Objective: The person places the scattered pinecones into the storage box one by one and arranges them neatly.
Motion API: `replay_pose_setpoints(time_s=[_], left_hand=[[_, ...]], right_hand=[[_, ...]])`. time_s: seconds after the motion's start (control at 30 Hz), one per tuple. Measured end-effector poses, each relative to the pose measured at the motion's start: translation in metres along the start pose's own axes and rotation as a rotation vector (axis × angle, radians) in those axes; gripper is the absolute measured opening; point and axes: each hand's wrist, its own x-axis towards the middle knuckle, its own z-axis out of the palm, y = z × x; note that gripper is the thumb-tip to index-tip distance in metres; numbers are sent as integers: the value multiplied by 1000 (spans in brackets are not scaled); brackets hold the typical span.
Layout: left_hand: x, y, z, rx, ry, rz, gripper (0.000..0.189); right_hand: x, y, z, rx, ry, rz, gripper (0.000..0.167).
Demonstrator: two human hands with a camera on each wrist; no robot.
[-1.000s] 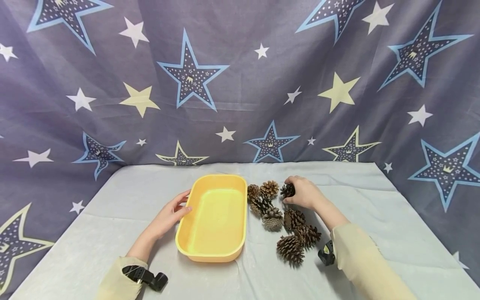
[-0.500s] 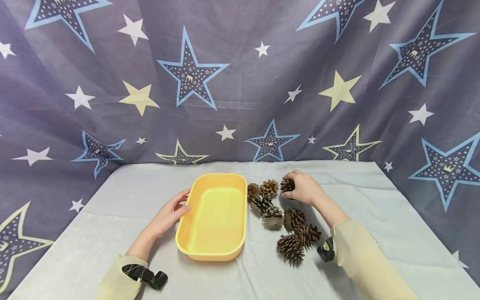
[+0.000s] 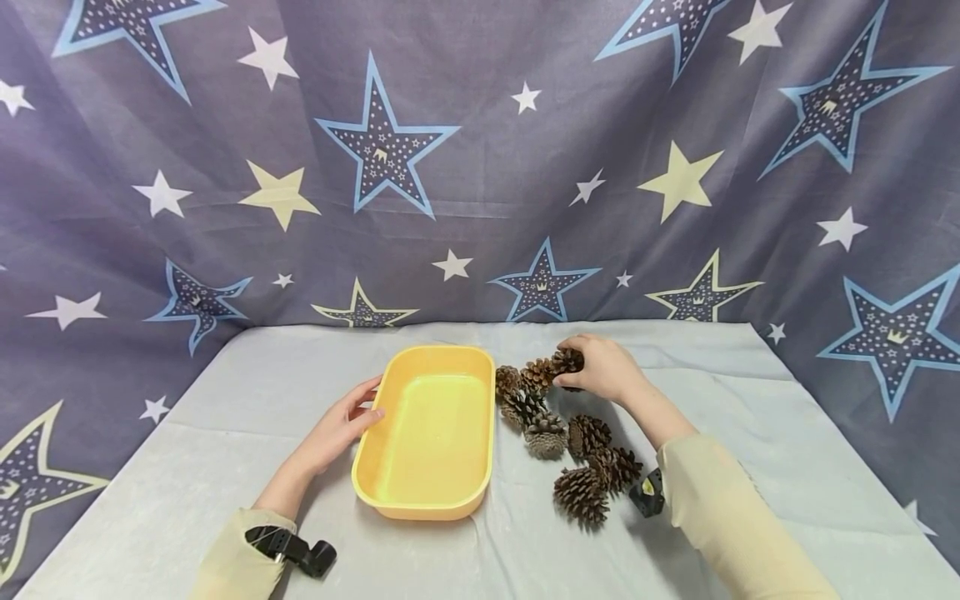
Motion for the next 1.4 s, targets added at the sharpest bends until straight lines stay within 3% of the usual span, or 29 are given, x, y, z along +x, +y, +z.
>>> replay_pose_setpoints(time_s=[0.9,1.2,1.4], left_hand=[[1,0,0,-25,-13,-29,59],[-14,32,-1,4,-20,-36,57],[-16,34,-2,11,-20,-40,57]], right_hand=[[9,-19,-7,124,85,-22,65],[13,-26,-5,108,87,-28,64],[20,-34,-5,116,104,-22,62]])
